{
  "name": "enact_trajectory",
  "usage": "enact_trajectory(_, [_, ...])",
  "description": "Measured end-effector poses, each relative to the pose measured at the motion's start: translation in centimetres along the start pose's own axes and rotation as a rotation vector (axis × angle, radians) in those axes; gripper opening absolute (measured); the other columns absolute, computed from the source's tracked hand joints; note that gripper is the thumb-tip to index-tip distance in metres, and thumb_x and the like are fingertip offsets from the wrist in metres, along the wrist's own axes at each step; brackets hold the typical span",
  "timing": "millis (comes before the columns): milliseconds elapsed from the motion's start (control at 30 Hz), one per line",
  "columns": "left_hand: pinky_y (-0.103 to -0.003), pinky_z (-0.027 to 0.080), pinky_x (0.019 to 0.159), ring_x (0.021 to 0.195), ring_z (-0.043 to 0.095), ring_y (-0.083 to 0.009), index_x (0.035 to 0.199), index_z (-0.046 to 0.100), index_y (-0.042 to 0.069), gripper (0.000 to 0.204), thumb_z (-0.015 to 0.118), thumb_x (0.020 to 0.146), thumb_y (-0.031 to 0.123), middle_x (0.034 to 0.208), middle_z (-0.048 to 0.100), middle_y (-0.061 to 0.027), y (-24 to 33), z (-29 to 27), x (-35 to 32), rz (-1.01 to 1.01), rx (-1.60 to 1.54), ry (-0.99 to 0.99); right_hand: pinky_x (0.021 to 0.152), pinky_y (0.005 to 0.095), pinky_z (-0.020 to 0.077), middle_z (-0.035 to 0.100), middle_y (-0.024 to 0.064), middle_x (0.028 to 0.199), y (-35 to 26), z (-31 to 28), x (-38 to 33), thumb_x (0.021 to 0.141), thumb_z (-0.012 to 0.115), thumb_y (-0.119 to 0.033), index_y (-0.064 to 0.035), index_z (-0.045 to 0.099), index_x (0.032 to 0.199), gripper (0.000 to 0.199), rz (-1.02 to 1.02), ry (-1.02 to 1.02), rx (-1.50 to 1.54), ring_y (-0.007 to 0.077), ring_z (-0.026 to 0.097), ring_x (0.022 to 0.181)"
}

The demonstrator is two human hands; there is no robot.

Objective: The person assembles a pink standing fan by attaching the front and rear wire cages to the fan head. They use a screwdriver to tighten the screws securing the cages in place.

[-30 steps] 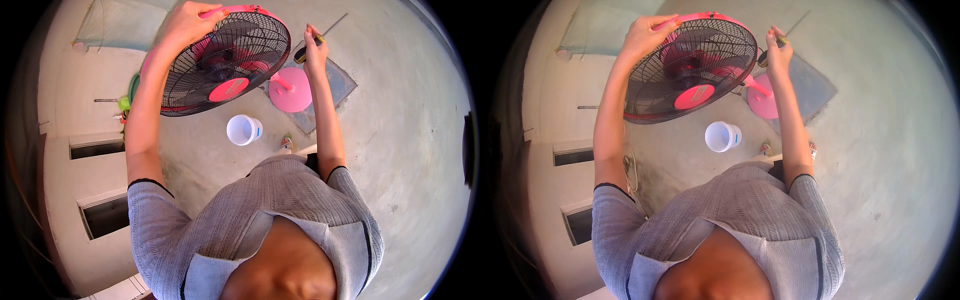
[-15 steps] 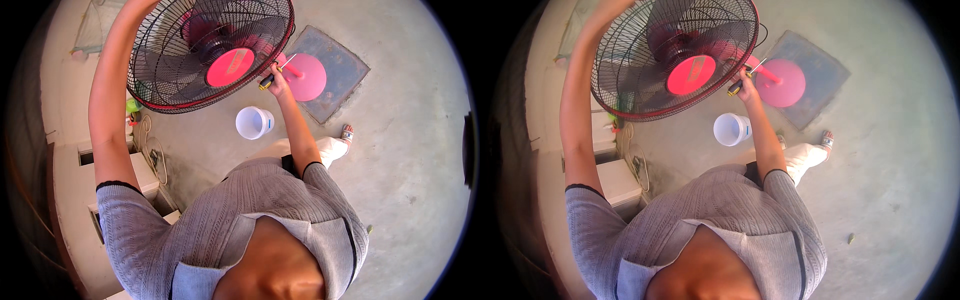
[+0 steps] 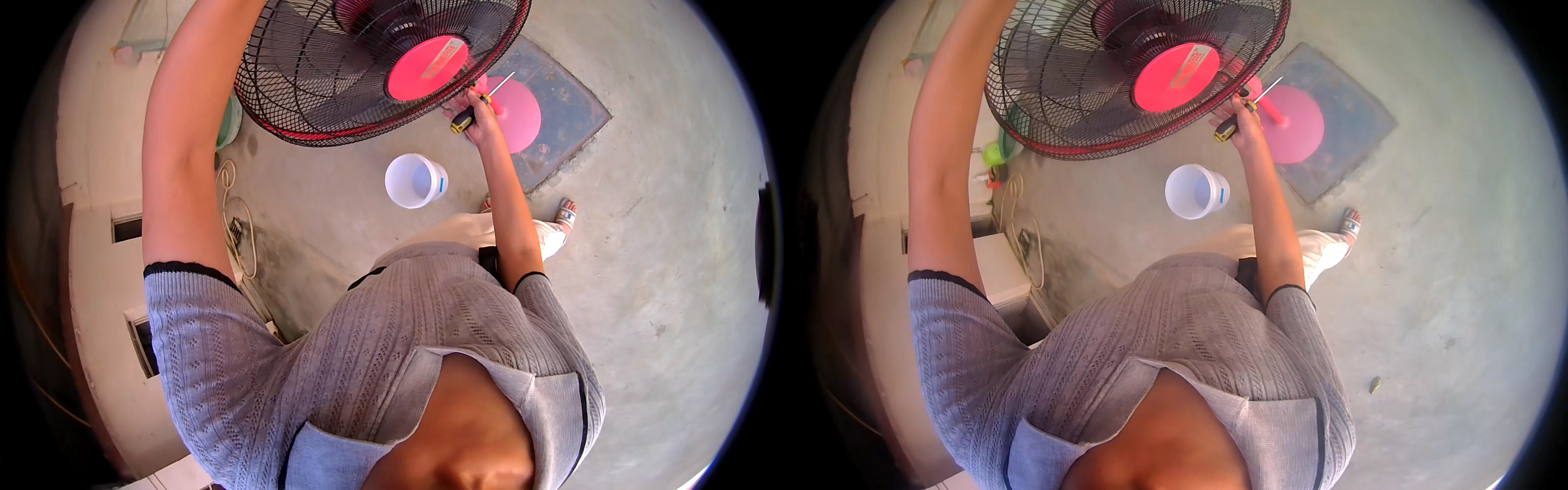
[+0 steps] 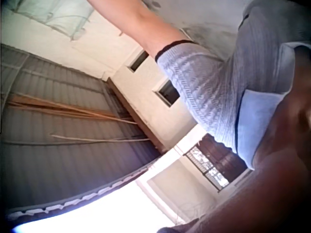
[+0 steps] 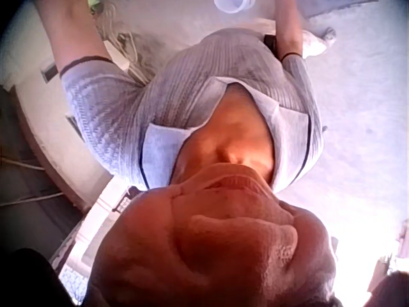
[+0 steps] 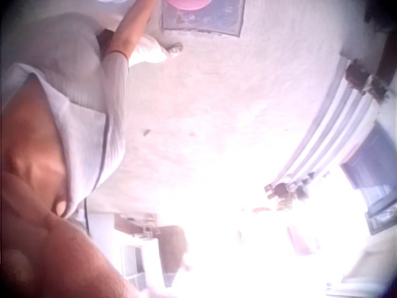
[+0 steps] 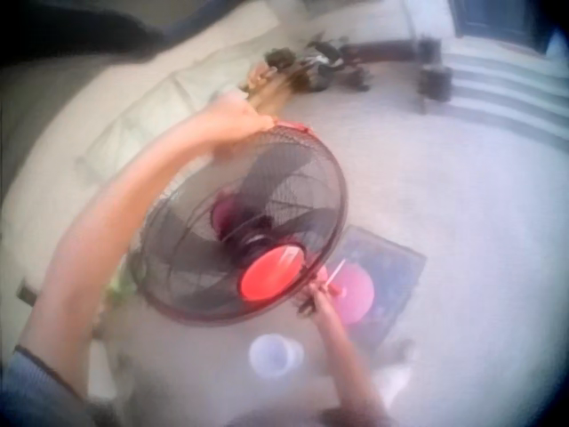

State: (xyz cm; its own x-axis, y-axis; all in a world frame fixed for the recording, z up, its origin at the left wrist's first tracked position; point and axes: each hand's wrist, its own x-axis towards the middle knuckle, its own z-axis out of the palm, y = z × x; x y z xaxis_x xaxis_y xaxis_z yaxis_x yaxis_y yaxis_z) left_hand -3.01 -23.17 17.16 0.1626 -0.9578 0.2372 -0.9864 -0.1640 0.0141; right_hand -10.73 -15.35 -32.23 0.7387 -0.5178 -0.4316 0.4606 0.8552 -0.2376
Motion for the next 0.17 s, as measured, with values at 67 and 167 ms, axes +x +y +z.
enact_trajectory(67, [-0.032, 0.050, 0.054, 0.053, 0.060, -0.0205, 0.065, 0.066, -0.003, 0.043, 0.066, 0.076, 0.038, 0.056, 0.061, -0.0112, -0.7, 0.2, 0.5, 0.091, 0.112, 0.056, 0.085, 0.0659, 0.0466, 0.057, 0.0133, 0.107, 0.5, -0.1, 0.3, 0.093, 0.055, -0.024, -0.0117, 0.051, 0.110, 0.021, 0.034, -0.009, 0.023, 0.0343, 0.056, 0.105])
enact_trajectory(167, [-0.032, 0.051, 0.056, 0.054, 0.062, -0.0210, 0.066, 0.069, 0.000, 0.042, 0.065, 0.076, 0.041, 0.058, 0.062, -0.0113, 2.4, -1.0, -1.0, -0.204, -0.010, -0.063, 0.087, 0.0666, 0.0446, 0.057, 0.0125, 0.110, 0.8, -0.5, 0.4, 0.093, 0.056, -0.025, -0.0126, 0.050, 0.111, 0.022, 0.059, 0.041, 0.027, 0.0340, 0.054, 0.110])
